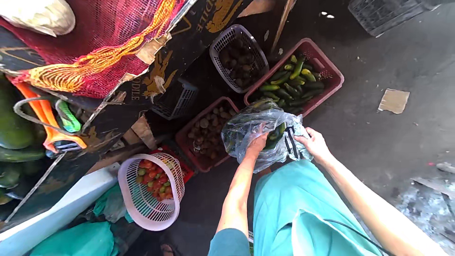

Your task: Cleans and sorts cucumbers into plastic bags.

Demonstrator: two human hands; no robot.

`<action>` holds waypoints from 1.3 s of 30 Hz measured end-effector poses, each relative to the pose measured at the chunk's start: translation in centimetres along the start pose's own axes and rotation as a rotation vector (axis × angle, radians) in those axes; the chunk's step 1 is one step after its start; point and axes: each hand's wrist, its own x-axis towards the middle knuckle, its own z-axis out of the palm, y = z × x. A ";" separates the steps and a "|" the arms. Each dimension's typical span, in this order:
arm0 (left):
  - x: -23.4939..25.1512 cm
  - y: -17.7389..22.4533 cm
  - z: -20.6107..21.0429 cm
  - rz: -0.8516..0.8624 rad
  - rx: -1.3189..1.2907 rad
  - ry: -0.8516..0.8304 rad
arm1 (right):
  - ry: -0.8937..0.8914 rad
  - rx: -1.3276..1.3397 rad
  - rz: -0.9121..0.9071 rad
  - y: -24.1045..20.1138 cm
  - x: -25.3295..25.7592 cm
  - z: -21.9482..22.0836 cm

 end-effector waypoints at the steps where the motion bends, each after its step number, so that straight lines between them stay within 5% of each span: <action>1: -0.5 0.1 -0.3 -0.040 -0.044 -0.009 | 0.009 0.006 -0.003 0.2 0.0 -0.2; 4: -3.5 -0.4 -1.4 -0.142 -0.287 0.094 | 0.032 0.183 0.062 0.1 0.0 -0.3; 8: -8.1 -2.5 -1.1 -0.309 -1.105 0.346 | 0.006 0.400 0.194 0.1 0.8 -0.5; 13: -15.6 -2.8 -0.1 -0.406 -2.082 0.254 | -0.137 0.446 0.246 -0.5 1.1 -1.7; 16: -18.8 -1.9 0.9 -0.271 -2.437 0.179 | -0.197 0.645 0.300 -0.8 0.3 -3.6; 22: -22.3 2.9 -1.6 0.287 -2.590 -0.108 | -0.199 0.993 0.255 -3.7 -4.6 -6.9; 26: -23.1 6.0 -5.3 0.476 -2.546 -0.199 | -0.170 1.053 0.113 -7.5 -7.6 -8.5; 33: -21.2 10.3 -10.6 0.588 -2.325 -0.093 | -0.015 1.123 -0.090 -8.5 -10.6 -14.6; 39: -19.4 16.4 -15.9 0.628 -1.941 0.293 | -0.008 0.848 -0.372 -12.6 -15.4 -13.7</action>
